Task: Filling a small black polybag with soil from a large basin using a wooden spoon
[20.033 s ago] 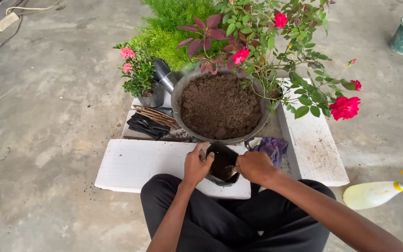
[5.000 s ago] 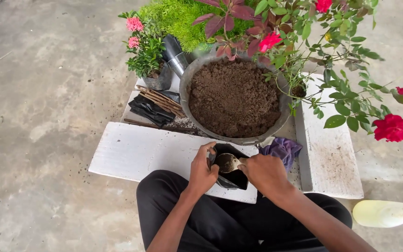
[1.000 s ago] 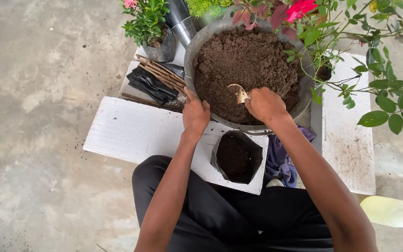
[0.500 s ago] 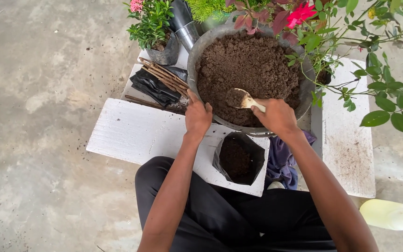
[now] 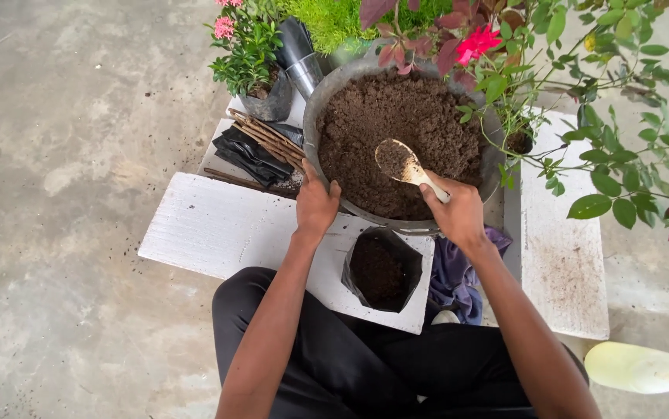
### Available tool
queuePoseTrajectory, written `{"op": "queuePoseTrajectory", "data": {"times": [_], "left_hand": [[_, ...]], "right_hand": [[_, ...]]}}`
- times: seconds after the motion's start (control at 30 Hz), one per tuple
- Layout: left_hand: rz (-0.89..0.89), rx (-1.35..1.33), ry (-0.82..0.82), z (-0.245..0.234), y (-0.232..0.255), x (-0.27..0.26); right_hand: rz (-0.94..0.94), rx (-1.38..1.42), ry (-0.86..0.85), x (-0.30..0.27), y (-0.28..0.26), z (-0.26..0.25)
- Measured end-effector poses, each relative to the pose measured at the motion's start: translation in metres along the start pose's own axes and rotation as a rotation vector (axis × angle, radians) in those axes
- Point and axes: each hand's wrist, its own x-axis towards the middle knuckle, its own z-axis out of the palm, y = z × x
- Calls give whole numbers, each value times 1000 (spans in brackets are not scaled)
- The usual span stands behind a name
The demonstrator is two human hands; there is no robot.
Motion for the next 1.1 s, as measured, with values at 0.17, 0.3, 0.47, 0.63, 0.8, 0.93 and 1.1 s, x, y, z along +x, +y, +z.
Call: {"op": "queuePoseTrajectory", "data": {"times": [0.17, 0.3, 0.47, 0.63, 0.8, 0.93, 1.1], "left_hand": [[14, -93, -23, -7, -2, -2], [25, -229, -106, -24, 0, -13], [115, -206, -127, -66, 53, -75], [175, -67, -228, -69, 65, -105], [174, -1, -589, -85, 76, -114], [94, 148, -579, -100, 95, -126], [171, 105, -478, -91, 84, -130]], "right_hand": [[-12, -94, -42, -2, -15, -10], [15, -105, -107, -4, -27, -22], [151, -59, -122, -18, -36, -42], [185, -67, -164, -44, -73, -77], [231, -37, -266, -66, -92, -89], [237, -331, -347, -86, -95, -99], [-10, -614, -378, -110, -107, -98]]}}
